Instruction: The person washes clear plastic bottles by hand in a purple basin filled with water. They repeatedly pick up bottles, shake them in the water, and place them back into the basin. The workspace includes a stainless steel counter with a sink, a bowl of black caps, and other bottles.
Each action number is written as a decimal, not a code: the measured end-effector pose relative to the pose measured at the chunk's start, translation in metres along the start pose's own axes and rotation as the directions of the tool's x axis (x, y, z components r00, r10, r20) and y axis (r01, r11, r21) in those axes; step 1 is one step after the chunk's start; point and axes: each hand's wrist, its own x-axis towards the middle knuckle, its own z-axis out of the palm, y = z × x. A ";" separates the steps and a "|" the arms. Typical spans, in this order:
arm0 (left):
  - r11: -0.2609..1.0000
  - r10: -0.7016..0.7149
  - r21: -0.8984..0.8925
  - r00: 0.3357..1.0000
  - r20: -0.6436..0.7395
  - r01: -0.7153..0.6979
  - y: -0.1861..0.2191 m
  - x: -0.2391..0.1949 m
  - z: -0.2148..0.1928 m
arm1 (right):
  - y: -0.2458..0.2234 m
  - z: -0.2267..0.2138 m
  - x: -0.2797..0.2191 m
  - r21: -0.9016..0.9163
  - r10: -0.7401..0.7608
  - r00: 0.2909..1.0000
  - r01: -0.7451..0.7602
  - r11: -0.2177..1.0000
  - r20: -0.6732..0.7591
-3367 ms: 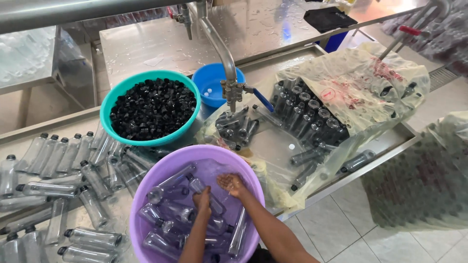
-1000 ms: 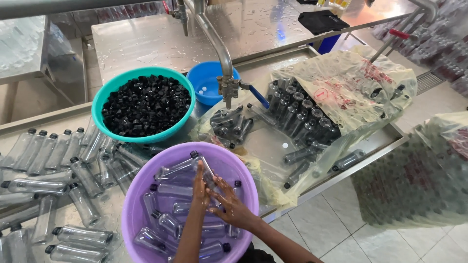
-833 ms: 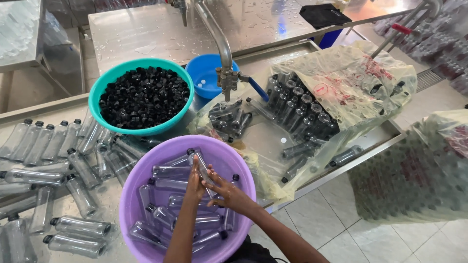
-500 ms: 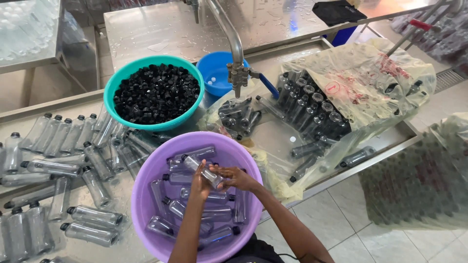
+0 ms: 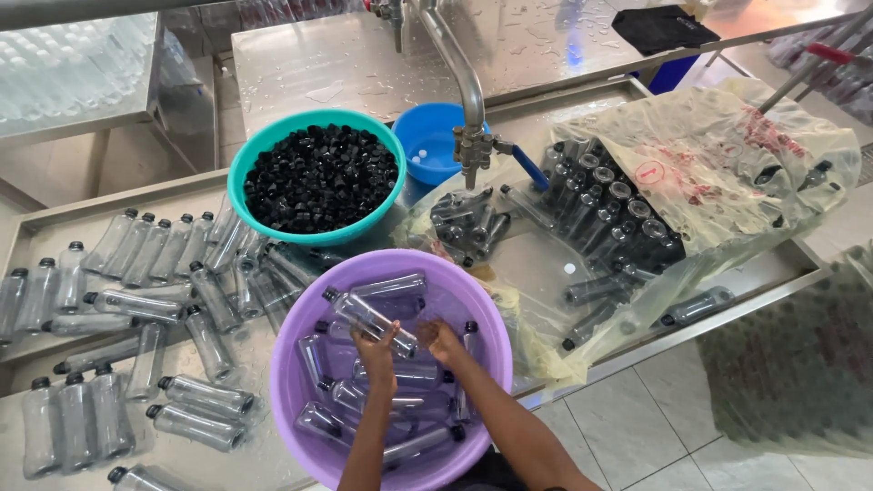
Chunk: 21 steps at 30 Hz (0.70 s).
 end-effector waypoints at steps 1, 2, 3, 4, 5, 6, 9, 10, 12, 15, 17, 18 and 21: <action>1.000 0.005 0.016 0.999 -0.035 -0.005 0.015 -0.011 0.005 | 0.009 -0.014 0.018 0.026 -0.029 0.980 0.034 0.999 -0.196; 0.999 0.013 0.032 0.997 -0.074 -0.010 0.031 -0.022 0.008 | 0.019 -0.026 0.037 0.043 -0.049 0.923 0.071 0.997 -0.382; 0.999 0.015 0.032 0.996 -0.083 -0.012 0.024 -0.017 0.006 | 0.022 -0.020 0.038 0.041 -0.043 0.925 0.063 0.997 -0.378; 0.998 0.062 0.039 0.990 -0.123 -0.057 0.017 -0.013 0.004 | 0.025 -0.015 0.039 0.050 -0.081 0.846 0.126 0.991 -0.527; 0.994 0.108 0.047 0.981 -0.163 -0.102 0.009 -0.008 0.002 | 0.028 -0.010 0.040 0.048 -0.111 0.742 0.189 0.981 -0.662; 0.994 0.105 0.048 0.980 -0.168 -0.098 0.016 -0.018 0.003 | 0.020 0.003 0.017 0.047 -0.107 0.741 0.184 0.982 -0.663; 0.996 -0.002 0.091 0.981 -0.195 0.020 0.029 -0.026 0.010 | -0.013 0.026 -0.009 0.235 0.097 0.983 -0.132 0.963 0.154; 0.994 0.002 0.106 0.975 -0.222 0.022 0.026 -0.023 0.009 | -0.017 0.016 0.002 0.310 0.111 0.960 -0.191 0.931 0.257; 0.992 0.007 0.120 0.969 -0.248 0.024 0.035 -0.025 0.007 | -0.029 0.020 0.005 0.375 0.113 0.927 -0.254 0.892 0.359; 0.984 -0.053 0.160 0.986 -0.156 0.078 0.057 -0.042 0.010 | -0.034 0.054 -0.068 0.251 -0.115 0.884 -0.002 0.968 0.453; 0.997 -0.071 0.022 0.997 0.012 0.071 0.059 -0.044 0.022 | -0.049 0.147 -0.127 0.054 0.005 0.954 -0.022 0.998 0.301; 0.997 -0.071 0.021 0.997 0.016 0.071 0.080 -0.058 0.029 | -0.049 0.162 -0.147 0.054 0.000 0.954 -0.017 0.998 0.300; 0.810 -0.250 -0.435 0.902 0.351 0.393 0.102 -0.067 0.032 | -0.053 0.207 -0.208 -0.387 -0.264 0.920 0.365 0.847 0.290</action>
